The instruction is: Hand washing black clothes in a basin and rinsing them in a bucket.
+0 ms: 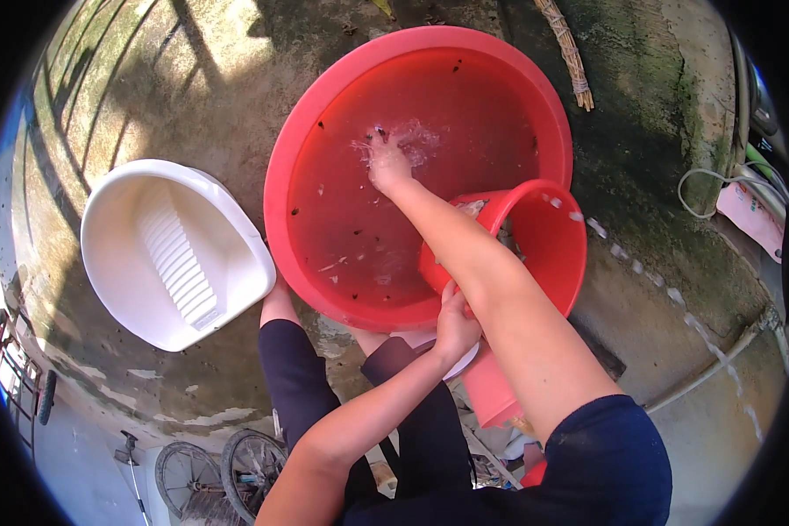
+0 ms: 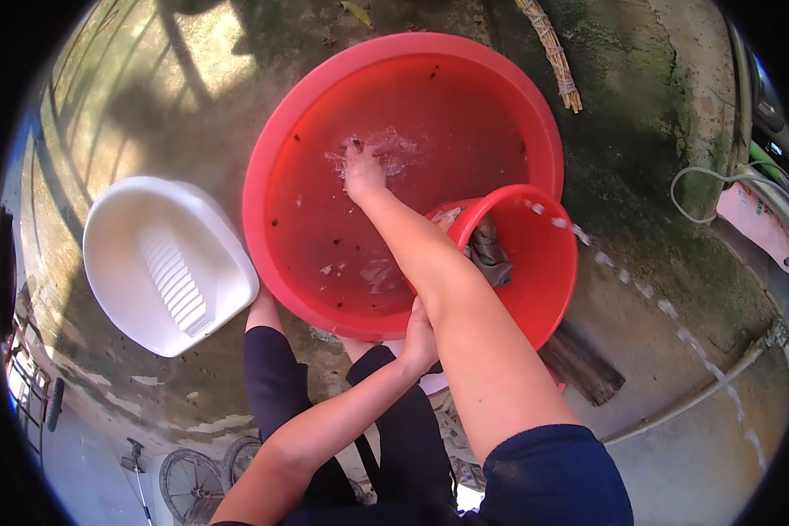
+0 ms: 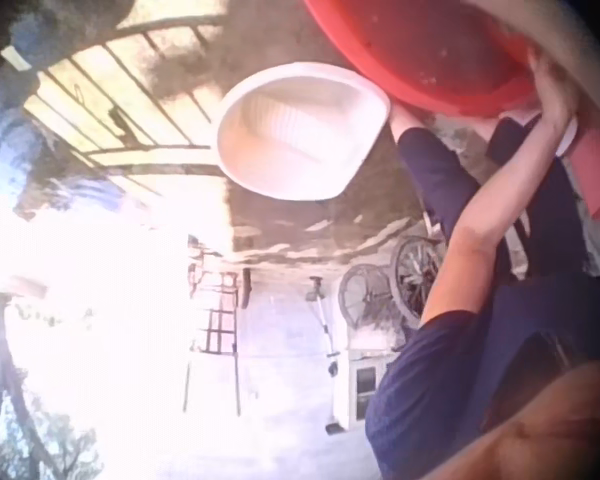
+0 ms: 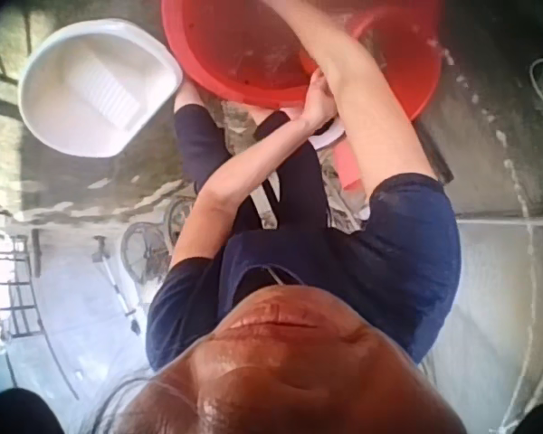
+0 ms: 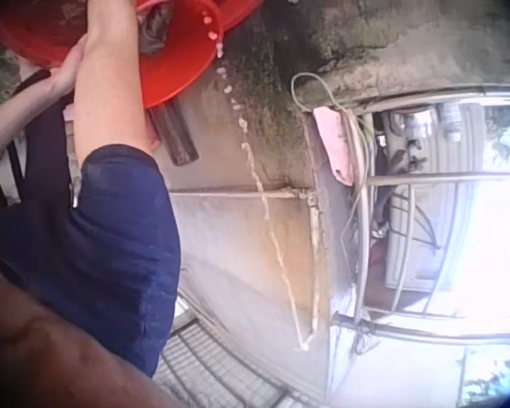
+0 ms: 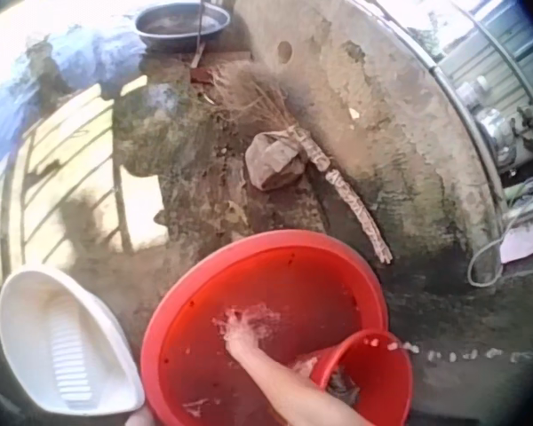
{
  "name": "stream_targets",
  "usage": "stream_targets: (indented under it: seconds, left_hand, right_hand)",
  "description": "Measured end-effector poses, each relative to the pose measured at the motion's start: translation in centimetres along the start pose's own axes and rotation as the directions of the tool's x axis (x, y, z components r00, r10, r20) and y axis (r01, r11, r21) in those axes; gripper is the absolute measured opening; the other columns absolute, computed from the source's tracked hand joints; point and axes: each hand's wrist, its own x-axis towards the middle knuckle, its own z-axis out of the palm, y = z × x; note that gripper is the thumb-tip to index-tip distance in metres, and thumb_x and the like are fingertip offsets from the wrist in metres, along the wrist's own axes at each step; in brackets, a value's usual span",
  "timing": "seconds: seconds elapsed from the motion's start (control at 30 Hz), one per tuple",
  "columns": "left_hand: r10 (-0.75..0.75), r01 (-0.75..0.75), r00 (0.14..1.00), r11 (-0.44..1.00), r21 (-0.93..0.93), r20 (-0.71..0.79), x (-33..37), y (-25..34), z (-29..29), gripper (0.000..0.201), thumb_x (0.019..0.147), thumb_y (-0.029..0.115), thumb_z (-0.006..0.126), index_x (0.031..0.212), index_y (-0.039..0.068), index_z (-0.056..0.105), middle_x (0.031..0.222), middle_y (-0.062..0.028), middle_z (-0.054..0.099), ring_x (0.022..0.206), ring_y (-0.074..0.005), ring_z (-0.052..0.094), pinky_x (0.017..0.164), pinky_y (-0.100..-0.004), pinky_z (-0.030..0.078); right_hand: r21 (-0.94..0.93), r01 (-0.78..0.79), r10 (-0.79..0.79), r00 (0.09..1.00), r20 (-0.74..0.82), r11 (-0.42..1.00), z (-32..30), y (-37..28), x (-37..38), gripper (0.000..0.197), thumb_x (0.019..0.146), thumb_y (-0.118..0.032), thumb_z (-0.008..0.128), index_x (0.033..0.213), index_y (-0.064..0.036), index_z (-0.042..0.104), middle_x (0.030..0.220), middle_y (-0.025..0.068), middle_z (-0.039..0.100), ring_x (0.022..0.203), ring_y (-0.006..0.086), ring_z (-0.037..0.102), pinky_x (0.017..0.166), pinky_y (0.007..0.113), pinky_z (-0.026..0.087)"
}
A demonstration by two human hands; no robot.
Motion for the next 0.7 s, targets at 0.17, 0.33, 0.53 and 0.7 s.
stream_targets:
  seconds: [0.17,0.33,0.53,0.7]
  left_hand:
    - [0.074,-0.059,0.997,0.894,0.445,-0.016,-0.2,2.2,-0.3,0.02,0.068,0.003,0.066,0.076,-0.001,0.048,0.131,-0.0227,0.032,0.115,-0.0313,0.042,0.09,-0.031,0.038]
    - [-0.018,0.005,0.991,0.995,0.101,0.131,0.4,2.6,0.7,0.037,0.068,0.003,0.067,0.103,0.001,0.054,0.135,-0.016,0.03,0.123,-0.0271,0.035,0.095,-0.0314,0.036]
    - [-0.207,0.219,0.971,0.97,-0.101,0.123,1.6,7.4,2.1,0.043,0.071,0.003,0.066,0.111,0.001,0.051,0.125,-0.0084,0.043,0.107,-0.0205,0.049,0.089,-0.0269,0.04]
    - [-0.134,0.118,0.984,0.984,0.134,0.119,2.1,5.0,3.0,0.05,0.07,0.011,0.069,0.114,0.002,0.048,0.119,-0.0077,0.048,0.104,-0.0176,0.051,0.085,-0.0278,0.043]
  right_hand:
    - [-0.096,-0.075,0.086,0.99,0.112,0.993,-2.4,5.9,2.4,0.027,0.077,-0.027,0.052,0.092,-0.0075,0.063,0.088,0.0205,0.06,0.085,0.0311,0.059,0.076,0.042,0.048]
    - [-0.238,-0.265,0.187,0.934,-0.306,0.934,-1.6,2.9,2.2,0.024,0.07,-0.017,0.06,0.092,-0.0066,0.064,0.1,0.0226,0.056,0.093,0.0314,0.057,0.077,0.038,0.048]
    - [-0.114,0.055,-0.052,0.998,0.034,0.992,-3.0,2.9,3.2,0.02,0.07,-0.01,0.052,0.083,-0.0021,0.065,0.087,0.0179,0.063,0.083,0.0317,0.061,0.072,0.038,0.05]
    - [-0.171,-0.272,0.245,0.956,-0.164,0.947,-3.5,6.5,5.1,0.022,0.073,-0.009,0.05,0.088,-0.0016,0.064,0.091,0.0181,0.062,0.088,0.0289,0.061,0.076,0.038,0.049]
